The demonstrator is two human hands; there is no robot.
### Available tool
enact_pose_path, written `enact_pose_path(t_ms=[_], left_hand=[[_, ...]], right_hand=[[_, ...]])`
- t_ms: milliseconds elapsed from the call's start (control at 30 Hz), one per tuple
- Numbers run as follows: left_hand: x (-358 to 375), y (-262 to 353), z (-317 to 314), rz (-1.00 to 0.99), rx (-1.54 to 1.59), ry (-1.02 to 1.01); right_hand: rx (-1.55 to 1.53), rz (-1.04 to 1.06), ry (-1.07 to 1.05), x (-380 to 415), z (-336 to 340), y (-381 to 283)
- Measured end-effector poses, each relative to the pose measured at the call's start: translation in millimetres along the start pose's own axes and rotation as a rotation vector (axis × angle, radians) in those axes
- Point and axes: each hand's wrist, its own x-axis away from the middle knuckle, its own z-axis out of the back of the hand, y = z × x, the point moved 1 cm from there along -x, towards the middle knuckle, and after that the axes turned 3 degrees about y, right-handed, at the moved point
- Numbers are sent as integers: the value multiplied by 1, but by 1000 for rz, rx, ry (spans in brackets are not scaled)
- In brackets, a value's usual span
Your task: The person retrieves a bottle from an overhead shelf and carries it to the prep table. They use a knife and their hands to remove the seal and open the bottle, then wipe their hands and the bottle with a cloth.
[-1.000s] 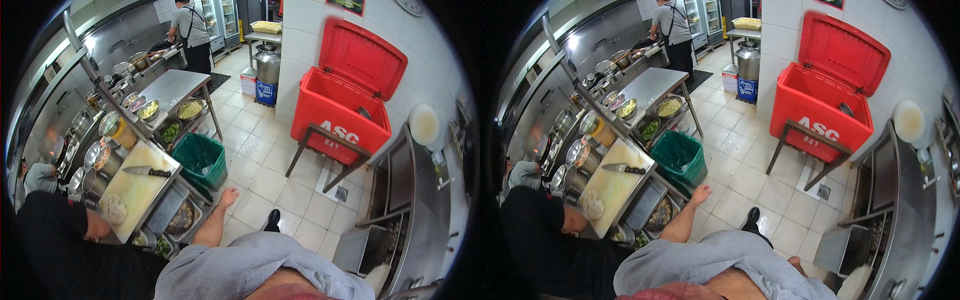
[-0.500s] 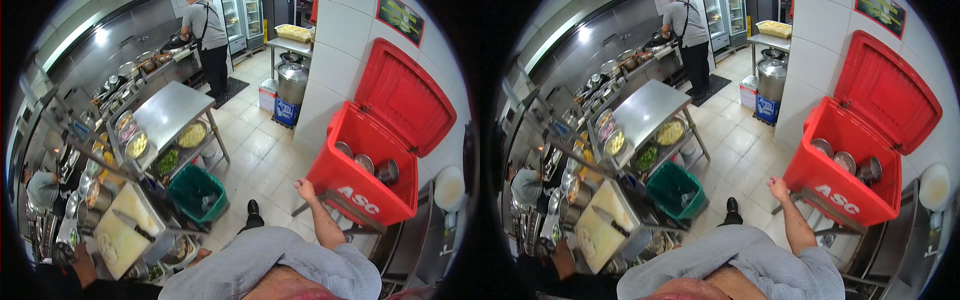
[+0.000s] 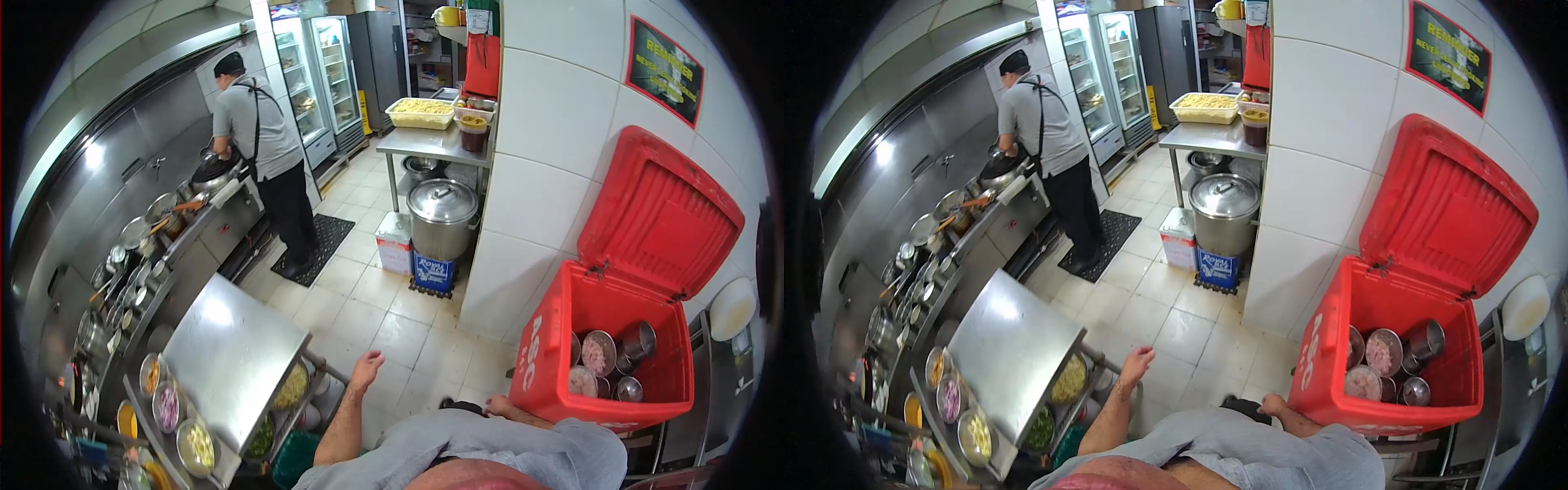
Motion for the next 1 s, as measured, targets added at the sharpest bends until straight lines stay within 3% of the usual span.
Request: enact_pose_path(t_ms=[33,100,200,267,300,333,367,433,500,533,667,800,1000], left_hand=[[-26,32,0,-27,52,-27],[-71,87,0,-86,101,-54],[-151,126,11,-131,163,-89],[-194,126,20,-94,173,-103],[-219,119,29,-32,197,-75],[-240,112,41,29,216,-46],[-257,109,55,103,245,-36],[-286,96,83,157,304,29],[-308,77,110,247,403,153],[-320,68,123,290,433,210],[-389,41,172,415,440,265],[-497,70,214,423,417,264],[-702,182,244,179,284,53]], right_hand=[[-5,-6,8,-31,1,13],[359,147,-52,-112,-5,34],[235,63,43,-154,65,7],[425,245,50,-222,104,-1],[285,173,125,-237,139,-18],[141,100,199,-250,176,-41],[-93,41,129,-254,228,-77],[33,232,367,-319,283,-119],[-123,367,510,-360,348,-181],[-134,355,447,-363,389,-221],[-267,471,593,-419,491,-340],[-374,435,566,-502,537,-403],[-453,110,724,-569,607,-425]])
